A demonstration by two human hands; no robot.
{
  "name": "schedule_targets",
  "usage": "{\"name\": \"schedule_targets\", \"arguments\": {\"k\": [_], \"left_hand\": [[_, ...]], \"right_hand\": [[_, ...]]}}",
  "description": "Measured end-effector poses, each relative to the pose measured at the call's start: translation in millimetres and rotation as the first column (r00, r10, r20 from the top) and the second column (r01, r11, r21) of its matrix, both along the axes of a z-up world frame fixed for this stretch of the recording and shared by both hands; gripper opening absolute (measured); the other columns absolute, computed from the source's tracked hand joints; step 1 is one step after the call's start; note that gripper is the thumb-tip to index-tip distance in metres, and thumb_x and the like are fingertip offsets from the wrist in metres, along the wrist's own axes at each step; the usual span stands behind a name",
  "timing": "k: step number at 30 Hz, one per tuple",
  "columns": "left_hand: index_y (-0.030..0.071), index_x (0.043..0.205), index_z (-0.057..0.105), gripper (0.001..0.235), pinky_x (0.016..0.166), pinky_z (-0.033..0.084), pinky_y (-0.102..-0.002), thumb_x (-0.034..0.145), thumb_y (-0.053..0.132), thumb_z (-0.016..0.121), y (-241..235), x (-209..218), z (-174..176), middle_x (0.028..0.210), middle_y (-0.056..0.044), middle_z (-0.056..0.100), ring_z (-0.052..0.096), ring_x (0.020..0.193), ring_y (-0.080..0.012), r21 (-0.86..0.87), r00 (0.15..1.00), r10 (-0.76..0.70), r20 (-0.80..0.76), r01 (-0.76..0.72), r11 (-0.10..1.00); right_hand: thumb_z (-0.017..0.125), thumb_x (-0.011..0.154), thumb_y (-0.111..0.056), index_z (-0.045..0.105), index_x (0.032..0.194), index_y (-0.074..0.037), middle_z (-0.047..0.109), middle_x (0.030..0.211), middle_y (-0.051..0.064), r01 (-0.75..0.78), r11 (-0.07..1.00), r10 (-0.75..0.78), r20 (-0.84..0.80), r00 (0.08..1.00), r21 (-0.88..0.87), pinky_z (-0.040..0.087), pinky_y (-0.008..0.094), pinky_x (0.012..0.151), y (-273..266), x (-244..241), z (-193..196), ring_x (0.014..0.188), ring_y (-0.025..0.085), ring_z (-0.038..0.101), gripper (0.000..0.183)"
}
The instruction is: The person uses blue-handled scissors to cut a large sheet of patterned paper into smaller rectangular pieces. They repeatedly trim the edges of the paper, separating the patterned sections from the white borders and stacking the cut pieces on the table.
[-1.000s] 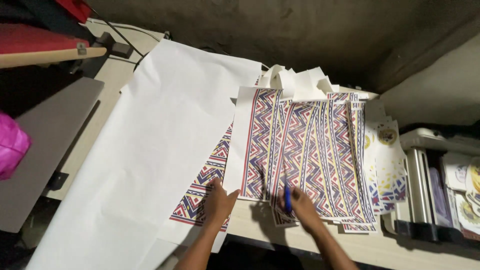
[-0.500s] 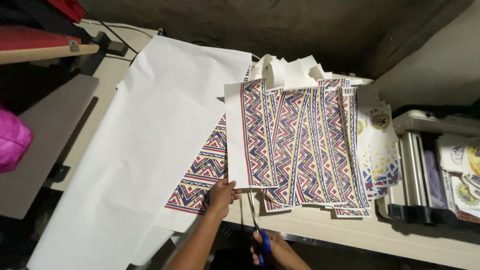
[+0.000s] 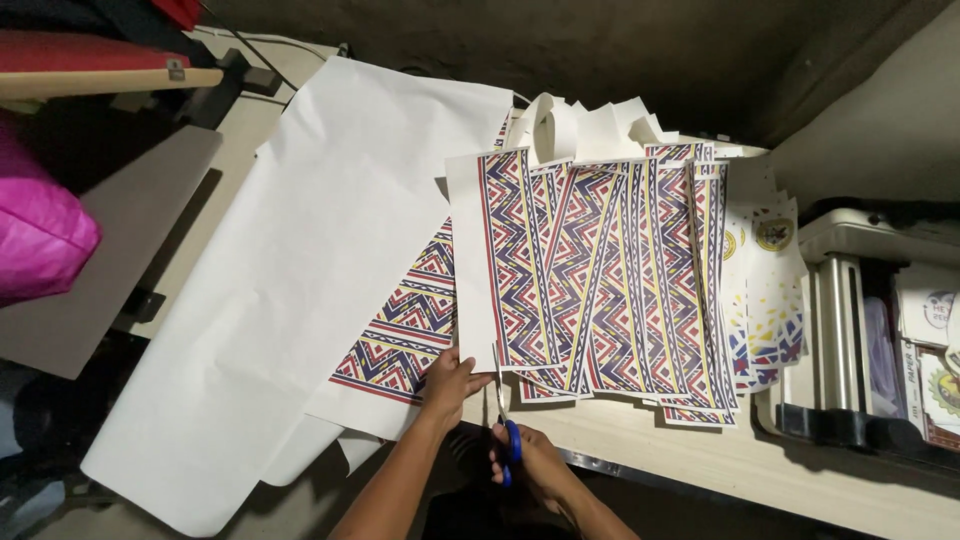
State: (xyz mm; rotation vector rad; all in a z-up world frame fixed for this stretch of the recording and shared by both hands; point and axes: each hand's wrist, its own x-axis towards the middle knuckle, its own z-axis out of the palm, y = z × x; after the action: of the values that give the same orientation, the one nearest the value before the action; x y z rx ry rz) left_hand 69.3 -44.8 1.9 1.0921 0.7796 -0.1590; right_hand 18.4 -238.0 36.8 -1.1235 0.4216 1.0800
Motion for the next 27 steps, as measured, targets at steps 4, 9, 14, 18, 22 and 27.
{"name": "schedule_targets", "arguments": {"k": [4,9,14,18,22,27], "left_hand": [[-0.007,0.128,0.049,0.03,0.086,0.065,-0.035,0.1,0.002,0.051,-5,-3,4,0.115,-0.021,0.067,0.073,0.094,-0.0262,0.025,1.0,-0.002,-0.008,0.002,1.0],[-0.006,0.128,0.05,0.03,0.083,0.066,-0.034,0.099,0.002,0.052,-6,-2,4,0.115,-0.021,0.068,0.074,0.093,-0.0248,0.052,1.0,-0.016,-0.005,0.016,0.999],[0.0,0.136,0.044,0.038,0.068,0.058,-0.03,0.1,0.008,0.053,-8,3,43,0.113,-0.022,0.069,0.071,0.084,-0.0235,0.143,0.992,-0.111,-0.056,0.118,0.983],[0.008,0.146,0.037,0.051,0.057,0.05,-0.029,0.099,0.011,0.055,-4,7,38,0.119,-0.015,0.066,0.065,0.078,-0.0197,0.291,0.974,-0.213,-0.083,0.228,0.929],[0.015,0.153,0.028,0.064,0.06,0.052,-0.03,0.095,0.009,0.055,5,6,51,0.127,-0.009,0.059,0.062,0.085,-0.0139,0.272,0.964,-0.265,0.002,0.254,0.928],[0.01,0.15,0.035,0.056,0.062,0.049,-0.029,0.098,0.01,0.055,16,1,28,0.122,-0.012,0.062,0.058,0.082,-0.0139,0.216,0.954,-0.299,0.012,0.289,0.932]], "right_hand": [[0.077,0.09,-0.037,0.059,0.091,-0.006,0.066,0.073,0.007,0.011,1.0,-0.011,-0.01,1.0,0.002,0.056,0.028,0.056,-3,1,-6,0.059,0.015,0.064,0.035],[0.076,0.092,-0.032,0.063,0.089,-0.004,0.066,0.073,0.006,0.004,1.0,-0.004,0.037,0.999,0.004,0.055,0.027,0.055,-7,-1,-17,0.058,0.012,0.063,0.031],[0.075,0.091,-0.026,0.068,0.092,-0.003,0.066,0.073,0.004,0.015,1.0,-0.015,0.072,0.997,-0.007,0.056,0.027,0.054,-6,-4,-28,0.057,0.011,0.063,0.024],[0.075,0.089,-0.026,0.069,0.094,-0.003,0.067,0.073,0.005,0.015,0.997,-0.012,0.04,0.999,-0.074,0.055,0.027,0.053,-2,-3,-13,0.056,0.012,0.063,0.024],[0.079,0.089,-0.028,0.063,0.09,-0.003,0.065,0.071,0.007,0.06,0.995,-0.058,0.029,0.998,-0.084,0.052,0.028,0.051,10,9,-9,0.054,0.014,0.061,0.03],[0.08,0.086,-0.034,0.062,0.087,-0.004,0.061,0.068,0.006,0.084,0.993,-0.083,0.009,0.996,-0.088,0.051,0.028,0.05,26,22,2,0.054,0.015,0.059,0.035]]}}
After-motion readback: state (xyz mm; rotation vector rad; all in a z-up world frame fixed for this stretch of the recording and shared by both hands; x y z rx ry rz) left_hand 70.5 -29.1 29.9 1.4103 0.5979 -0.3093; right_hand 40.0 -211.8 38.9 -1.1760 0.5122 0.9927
